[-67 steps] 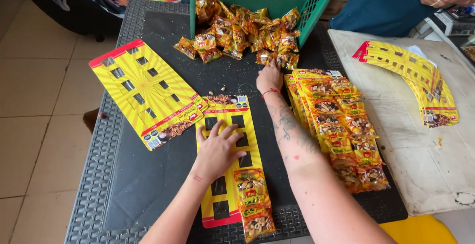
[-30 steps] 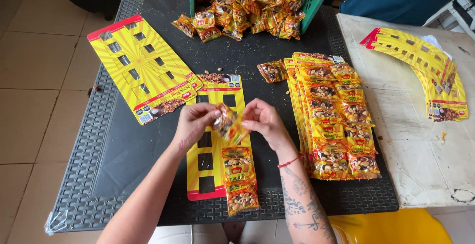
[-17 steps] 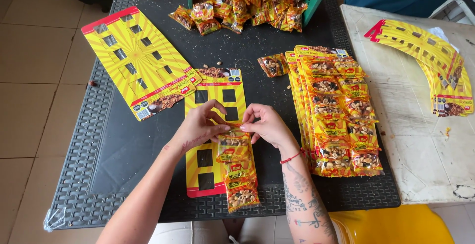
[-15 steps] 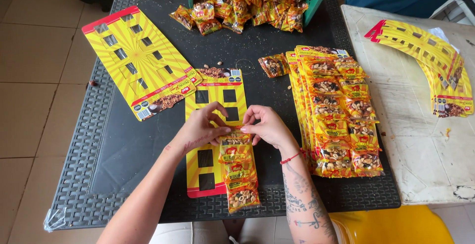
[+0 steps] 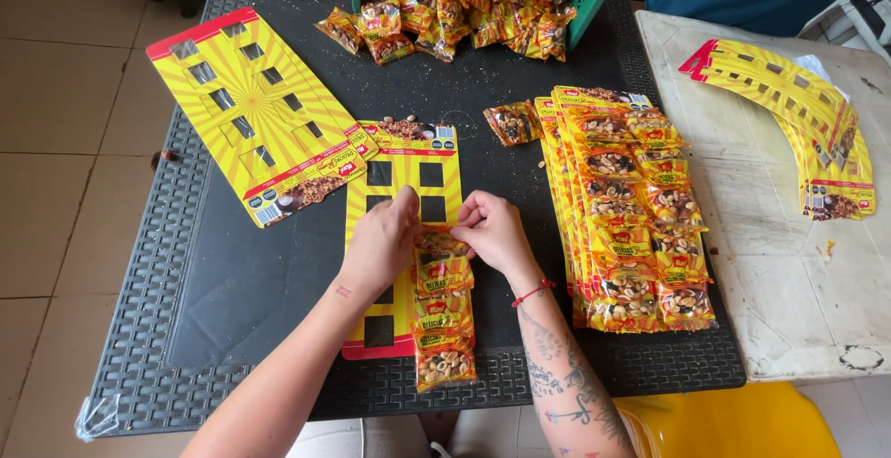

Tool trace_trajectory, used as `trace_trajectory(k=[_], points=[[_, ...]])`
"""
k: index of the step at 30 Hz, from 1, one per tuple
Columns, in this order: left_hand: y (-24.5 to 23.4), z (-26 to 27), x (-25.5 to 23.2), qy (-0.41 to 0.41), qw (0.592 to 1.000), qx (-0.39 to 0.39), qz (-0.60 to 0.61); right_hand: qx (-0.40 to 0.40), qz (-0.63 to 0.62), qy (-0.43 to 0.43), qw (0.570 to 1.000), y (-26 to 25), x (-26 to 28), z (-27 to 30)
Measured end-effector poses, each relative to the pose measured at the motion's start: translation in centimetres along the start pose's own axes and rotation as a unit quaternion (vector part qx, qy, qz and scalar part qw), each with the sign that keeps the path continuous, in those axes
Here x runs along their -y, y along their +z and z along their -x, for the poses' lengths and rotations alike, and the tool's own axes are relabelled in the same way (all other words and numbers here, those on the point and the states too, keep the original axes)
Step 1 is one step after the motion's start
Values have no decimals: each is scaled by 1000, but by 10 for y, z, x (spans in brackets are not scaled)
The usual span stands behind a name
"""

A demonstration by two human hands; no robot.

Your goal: The person places individual packets of nuts into slots on yellow cardboard display sheets by hand, working through a pile of packets and multiple display sheets on a black table.

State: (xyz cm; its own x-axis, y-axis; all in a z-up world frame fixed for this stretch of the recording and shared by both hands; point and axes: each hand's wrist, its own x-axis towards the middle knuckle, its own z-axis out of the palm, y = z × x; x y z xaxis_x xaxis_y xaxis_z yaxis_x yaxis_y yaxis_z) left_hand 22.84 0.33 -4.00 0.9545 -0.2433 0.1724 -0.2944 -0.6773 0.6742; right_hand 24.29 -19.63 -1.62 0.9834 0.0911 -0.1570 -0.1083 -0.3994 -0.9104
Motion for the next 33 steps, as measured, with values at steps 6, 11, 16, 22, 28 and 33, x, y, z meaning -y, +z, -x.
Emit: trace_trajectory(k=[6, 11, 16, 22, 28, 33], points=[[-8, 7, -20, 17, 999, -18, -21, 12, -38, 3, 999, 3, -16, -9], [2, 1, -2, -23, 999, -20, 11, 26, -59, -22, 998, 10, -17, -8], [-3, 3, -8, -38, 998, -26, -45, -7, 10, -46, 999, 16, 6, 1], [-16, 5, -16, -8, 984, -38, -175, -147, 219, -96, 960, 4, -7, -44], [-17, 3, -18, 118, 978, 15, -171, -233, 360, -99, 898, -10, 1, -77], [-13, -4, -9, -150, 952, 4, 266, -66, -98, -218, 969, 9, 20, -31]])
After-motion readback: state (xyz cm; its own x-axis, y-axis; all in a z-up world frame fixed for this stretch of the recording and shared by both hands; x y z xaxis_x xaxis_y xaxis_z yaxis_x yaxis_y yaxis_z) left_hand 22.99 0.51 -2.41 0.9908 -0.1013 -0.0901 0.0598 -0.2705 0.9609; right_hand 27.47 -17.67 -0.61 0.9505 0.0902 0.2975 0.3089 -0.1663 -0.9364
